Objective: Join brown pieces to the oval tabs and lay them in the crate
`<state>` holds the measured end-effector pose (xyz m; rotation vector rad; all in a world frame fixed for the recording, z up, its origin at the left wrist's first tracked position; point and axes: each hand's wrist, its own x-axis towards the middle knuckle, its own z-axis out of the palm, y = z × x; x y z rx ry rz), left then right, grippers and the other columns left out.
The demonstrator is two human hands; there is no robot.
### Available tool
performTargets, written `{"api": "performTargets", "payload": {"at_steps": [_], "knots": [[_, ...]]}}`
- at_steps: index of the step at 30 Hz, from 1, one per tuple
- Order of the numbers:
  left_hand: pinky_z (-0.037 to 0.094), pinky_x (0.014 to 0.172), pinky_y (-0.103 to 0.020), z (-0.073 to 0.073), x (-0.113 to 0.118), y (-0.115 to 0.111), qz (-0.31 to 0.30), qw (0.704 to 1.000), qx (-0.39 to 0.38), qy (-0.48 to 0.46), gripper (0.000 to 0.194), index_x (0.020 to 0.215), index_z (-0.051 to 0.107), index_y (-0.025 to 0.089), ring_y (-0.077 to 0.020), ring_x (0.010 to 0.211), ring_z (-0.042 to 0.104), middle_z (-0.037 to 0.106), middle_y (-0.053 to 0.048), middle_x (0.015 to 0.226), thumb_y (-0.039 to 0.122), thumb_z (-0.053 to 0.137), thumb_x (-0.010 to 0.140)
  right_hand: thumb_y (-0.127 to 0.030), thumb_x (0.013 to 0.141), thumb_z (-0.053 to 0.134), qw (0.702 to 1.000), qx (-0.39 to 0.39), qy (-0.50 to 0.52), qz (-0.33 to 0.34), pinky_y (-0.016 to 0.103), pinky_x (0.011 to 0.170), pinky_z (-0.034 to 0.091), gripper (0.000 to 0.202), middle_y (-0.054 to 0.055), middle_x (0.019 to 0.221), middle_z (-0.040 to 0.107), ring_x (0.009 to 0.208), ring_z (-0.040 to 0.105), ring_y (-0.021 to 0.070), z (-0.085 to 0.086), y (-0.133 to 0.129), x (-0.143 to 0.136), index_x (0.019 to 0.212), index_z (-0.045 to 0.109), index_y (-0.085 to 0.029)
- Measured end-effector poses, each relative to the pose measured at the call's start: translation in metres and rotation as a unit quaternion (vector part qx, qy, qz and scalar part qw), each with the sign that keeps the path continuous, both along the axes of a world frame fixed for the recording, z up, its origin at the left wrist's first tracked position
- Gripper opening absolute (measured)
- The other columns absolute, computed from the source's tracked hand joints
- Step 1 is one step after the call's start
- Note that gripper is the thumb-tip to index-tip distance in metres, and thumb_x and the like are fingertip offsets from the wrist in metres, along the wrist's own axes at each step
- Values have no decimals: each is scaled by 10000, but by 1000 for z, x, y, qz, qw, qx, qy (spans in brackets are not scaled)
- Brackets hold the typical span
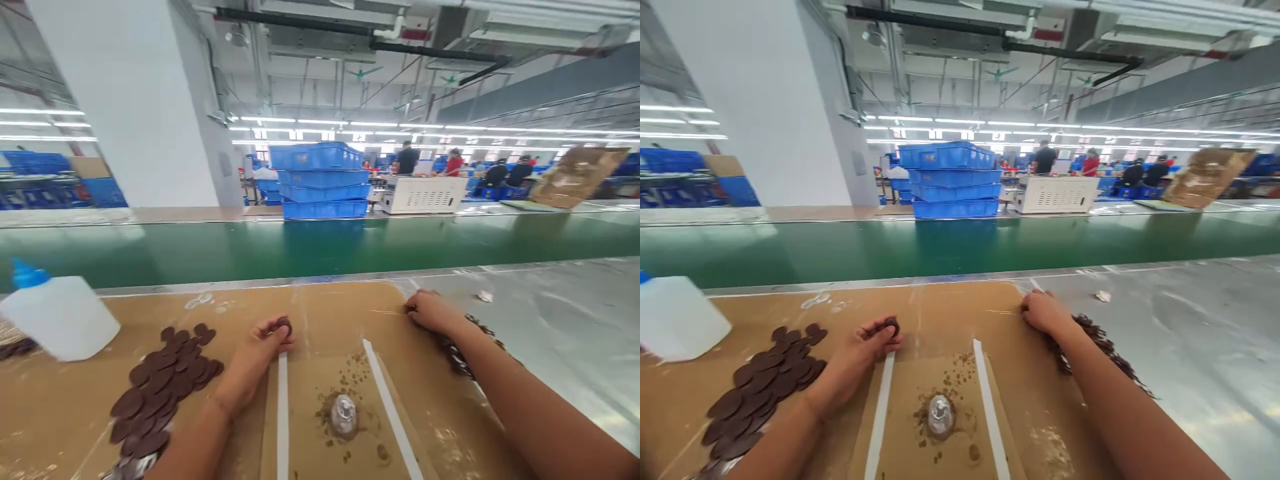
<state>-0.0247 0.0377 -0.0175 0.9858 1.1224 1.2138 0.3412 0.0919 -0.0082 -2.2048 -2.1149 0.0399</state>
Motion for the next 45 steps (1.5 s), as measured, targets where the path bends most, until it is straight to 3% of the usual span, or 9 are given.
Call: {"api": "performTargets", "payload": {"at_steps": [7, 13, 18, 21, 23, 30, 35, 39, 45], "knots": [[554, 784, -316, 0, 2, 0, -10, 1000, 4, -11, 467, 1008, 647, 135, -168, 767, 666, 640, -37, 848, 337, 830, 629, -296, 944, 563, 999, 23, -40, -9, 411, 876, 478, 185, 65, 1006, 651, 948, 609, 202, -8, 4, 11, 909, 650, -136], [528, 682, -273, -2, 5, 3, -18, 1000, 10, 11, 366, 913, 607, 137, -135, 682, 620, 632, -23, 781, 312, 796, 652, -241, 944, 421, 987, 115, 45, -99, 390, 742, 477, 275, 165, 909, 676, 833, 635, 257, 21, 5, -9, 954, 656, -99], [437, 615, -206, -4, 4, 3, -16, 998, 9, 57, 314, 980, 679, 143, -73, 585, 506, 639, -6, 773, 320, 738, 727, -438, 993, 279, 970, 103, 218, 17, 276, 659, 512, 438, 46, 865, 685, 687, 651, 158, 44, -23, -62, 1177, 589, -189], [478, 674, -239, -2, 5, 2, -22, 998, 5, 50, 312, 972, 649, 146, -98, 657, 575, 656, -27, 875, 326, 730, 730, -543, 930, 470, 905, 30, 395, 156, 284, 687, 508, 436, 14, 725, 654, 628, 612, 137, 43, -49, -90, 1097, 645, -179], [511, 714, -285, -1, 6, 2, -23, 999, 4, 38, 339, 951, 601, 154, -147, 733, 628, 653, -28, 858, 333, 751, 706, -523, 889, 581, 853, -32, 481, 199, 293, 673, 502, 395, 14, 681, 650, 608, 598, 135, 38, -62, -98, 1022, 679, -165], [467, 687, -239, -1, 4, 1, -16, 997, 20, 69, 380, 958, 679, 141, -93, 662, 562, 674, -35, 892, 394, 779, 694, -426, 847, 691, 760, -165, 595, 204, 292, 603, 555, 298, 51, 748, 696, 636, 664, 154, 25, -76, -97, 953, 678, -148], [523, 757, -292, 0, 3, 1, -20, 999, 3, 42, 439, 1033, 662, 145, -145, 768, 625, 653, -23, 853, 419, 767, 707, -403, 802, 737, 765, -176, 591, 187, 275, 572, 584, 293, 41, 749, 679, 652, 673, 156, 30, -78, -96, 928, 682, -145], [561, 717, -325, 0, 3, 2, -9, 1000, -2, 30, 448, 1029, 635, 137, -164, 741, 648, 645, -12, 793, 365, 798, 681, -372, 803, 730, 797, -152, 541, 220, 226, 544, 527, 241, 33, 756, 669, 609, 603, 111, 32, -82, -101, 890, 703, -149], [553, 756, -286, -5, 5, 4, -8, 999, -1, 40, 411, 1012, 684, 117, -129, 739, 637, 685, -47, 876, 384, 771, 713, -333, 838, 683, 843, -130, 427, 299, 253, 627, 479, 176, 56, 823, 706, 720, 621, 151, 32, -90, -111, 878, 729, -168]]}}
